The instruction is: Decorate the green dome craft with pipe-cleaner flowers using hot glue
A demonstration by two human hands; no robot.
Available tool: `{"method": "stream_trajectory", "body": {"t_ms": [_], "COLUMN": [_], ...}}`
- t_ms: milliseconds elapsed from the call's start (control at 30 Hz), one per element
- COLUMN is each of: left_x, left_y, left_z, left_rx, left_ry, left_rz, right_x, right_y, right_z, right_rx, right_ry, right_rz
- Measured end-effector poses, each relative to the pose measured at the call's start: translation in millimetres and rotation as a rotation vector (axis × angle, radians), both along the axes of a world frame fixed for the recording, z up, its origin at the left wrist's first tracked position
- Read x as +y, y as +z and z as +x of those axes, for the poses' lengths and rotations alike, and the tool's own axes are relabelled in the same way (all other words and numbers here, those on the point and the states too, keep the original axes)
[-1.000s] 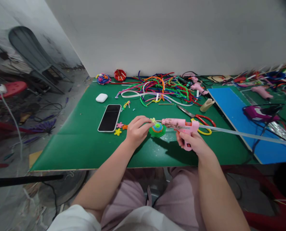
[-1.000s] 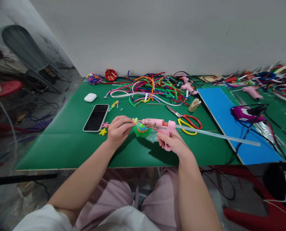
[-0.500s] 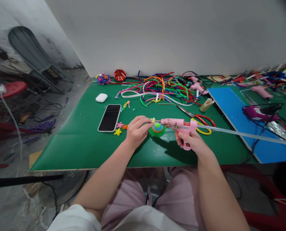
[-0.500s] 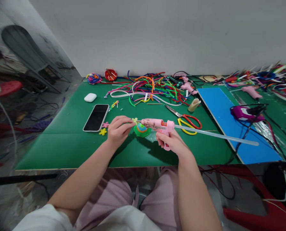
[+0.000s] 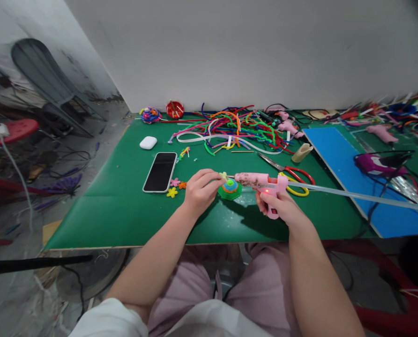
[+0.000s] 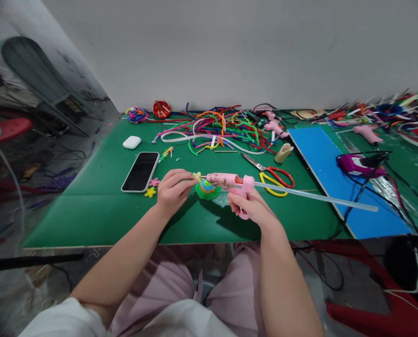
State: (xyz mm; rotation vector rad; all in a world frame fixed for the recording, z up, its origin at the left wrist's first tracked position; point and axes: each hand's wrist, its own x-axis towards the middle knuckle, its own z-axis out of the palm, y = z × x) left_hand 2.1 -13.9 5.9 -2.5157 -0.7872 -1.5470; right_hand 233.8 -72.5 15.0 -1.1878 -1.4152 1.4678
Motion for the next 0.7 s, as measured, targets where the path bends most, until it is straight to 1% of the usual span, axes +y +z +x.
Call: {"method": "stream_trajectory", "body": {"t_ms": [133, 233, 333, 433, 533, 700], "left_x": [0.0, 0.2, 0.3, 0.3, -0.1, -1.3], "left_y": [-0.7, -1.8, -2.3, -1.9, -0.9, 0.8], "left_z": [-0.2, -0.7, -1.1, -1.2, -1.1, -0.1], "left_rx": [0.001, 0.004, 0.009, -0.002, 0.0, -0.001], "left_ry": [0.002, 0.005, 0.004, 0.002, 0.013, 0.017], "left_rz": [0.0, -0.005, -0.015, -0.028, -0.075, -0.11], "right_x": [-0.5, -0.5, -1.2, -2.7, -3.7, -2.4], "right_y": [-0.3, -1.6, -0.2, 4.0, 7.6, 7.7], "right_z": [-0.2, 0.8, 1.9, 1.6, 0.5, -0.3], "right_rx": [0.04, 0.161, 0.243, 0.238, 0.23, 0.189], "right_ry": [-0.024, -0.09, -0.106, -0.114, -0.107, -0.09], "right_rz": [0.016, 0.055, 0.092, 0.044, 0.014, -0.006]}}
